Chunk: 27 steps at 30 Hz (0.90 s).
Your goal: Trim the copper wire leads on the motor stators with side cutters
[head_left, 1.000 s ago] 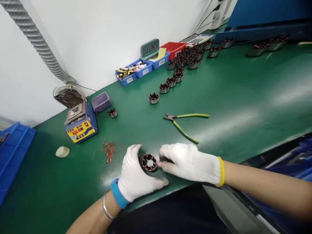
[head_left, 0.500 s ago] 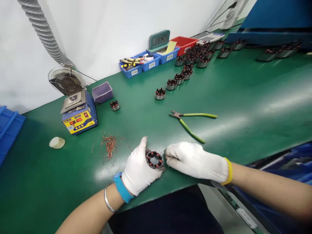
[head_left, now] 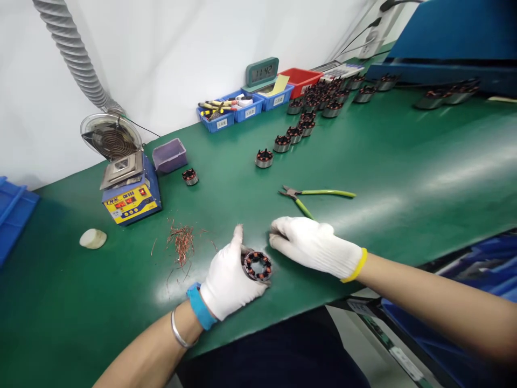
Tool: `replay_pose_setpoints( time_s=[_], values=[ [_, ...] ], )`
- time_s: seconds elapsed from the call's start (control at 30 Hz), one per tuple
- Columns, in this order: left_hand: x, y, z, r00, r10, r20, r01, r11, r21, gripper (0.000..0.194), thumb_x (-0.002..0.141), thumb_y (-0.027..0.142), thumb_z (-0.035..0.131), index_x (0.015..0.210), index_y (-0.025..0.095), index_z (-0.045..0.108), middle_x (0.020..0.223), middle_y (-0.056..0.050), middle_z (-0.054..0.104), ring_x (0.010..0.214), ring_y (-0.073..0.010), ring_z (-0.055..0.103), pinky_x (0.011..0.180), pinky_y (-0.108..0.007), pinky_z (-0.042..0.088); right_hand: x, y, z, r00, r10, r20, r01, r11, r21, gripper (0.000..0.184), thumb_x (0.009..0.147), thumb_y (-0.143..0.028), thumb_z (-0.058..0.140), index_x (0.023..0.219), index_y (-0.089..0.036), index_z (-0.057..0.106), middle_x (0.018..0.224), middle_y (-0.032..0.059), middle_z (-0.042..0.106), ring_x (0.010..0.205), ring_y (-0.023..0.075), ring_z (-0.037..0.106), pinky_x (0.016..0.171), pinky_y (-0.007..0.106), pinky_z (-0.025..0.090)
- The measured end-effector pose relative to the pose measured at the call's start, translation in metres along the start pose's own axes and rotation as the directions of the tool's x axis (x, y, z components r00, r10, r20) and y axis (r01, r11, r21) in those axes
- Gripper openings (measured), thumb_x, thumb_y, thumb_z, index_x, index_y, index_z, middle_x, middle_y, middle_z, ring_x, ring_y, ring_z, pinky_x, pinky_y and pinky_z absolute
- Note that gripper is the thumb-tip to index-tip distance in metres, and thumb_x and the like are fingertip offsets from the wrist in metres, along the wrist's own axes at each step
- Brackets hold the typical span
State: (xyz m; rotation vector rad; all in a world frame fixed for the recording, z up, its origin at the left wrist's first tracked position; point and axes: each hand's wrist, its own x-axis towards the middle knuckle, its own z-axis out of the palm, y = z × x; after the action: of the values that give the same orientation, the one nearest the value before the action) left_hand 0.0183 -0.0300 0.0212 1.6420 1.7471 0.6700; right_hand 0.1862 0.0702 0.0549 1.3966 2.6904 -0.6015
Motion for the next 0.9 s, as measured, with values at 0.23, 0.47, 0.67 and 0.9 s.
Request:
replay_pose_setpoints(
  time_s=[0.23,0.47,0.67,0.9],
  values=[
    [-0.001,0.001,-0.004,0.999,-0.021,0.033,0.02,1.0,0.015,0.114,0.064,0.035,0.072,0.152,0.015,0.002,0.104,-0.006,0.066,0.093,-0.0245,0.065,0.081,-0.034,0.051,0.014,-0.018,-0.007,0.972,-0.039,0.231,-0.044,0.937,0.347,0.018,0.079,-0.035,0.053,0.083,-0.023,0.066,0.083,-0.0003,0.07,0.072,0.0169,0.062,0.059,0.026,0.036],
    [0.001,-0.002,0.0,0.996,0.084,0.011,-0.084,0.996,0.016,0.111,0.061,0.029,0.071,0.151,0.012,0.009,0.098,-0.006,0.067,0.086,-0.0248,0.066,0.075,-0.036,0.052,-0.018,-0.002,-0.007,0.989,0.149,0.012,-0.149,0.989,-0.006,0.024,0.081,-0.035,0.046,0.081,-0.021,0.065,0.086,0.0064,0.068,0.076,0.0233,0.063,0.059,0.03,0.038],
    [0.002,-0.004,0.002,0.99,0.144,0.005,-0.144,0.989,0.031,0.105,0.064,0.029,0.07,0.15,0.012,0.011,0.095,-0.005,0.068,0.086,-0.0245,0.067,0.073,-0.035,0.053,-0.044,-0.001,0.008,0.903,-0.383,-0.195,0.386,0.922,-0.023,0.084,0.072,-0.053,0.061,0.144,-0.013,0.039,0.145,0.0199,0.043,0.115,0.0328,0.056,0.086,0.038,0.047],
    [0.001,-0.003,0.001,0.994,0.105,-0.014,-0.105,0.993,0.045,0.102,0.063,0.032,0.071,0.148,0.01,0.019,0.097,-0.006,0.068,0.088,-0.025,0.066,0.078,-0.038,0.053,-0.041,0.014,0.04,0.972,-0.233,-0.018,0.233,0.972,0.038,0.034,0.094,-0.036,0.04,0.116,-0.022,0.062,0.102,0.0075,0.07,0.088,0.0255,0.067,0.071,0.034,0.047]
  ],
)
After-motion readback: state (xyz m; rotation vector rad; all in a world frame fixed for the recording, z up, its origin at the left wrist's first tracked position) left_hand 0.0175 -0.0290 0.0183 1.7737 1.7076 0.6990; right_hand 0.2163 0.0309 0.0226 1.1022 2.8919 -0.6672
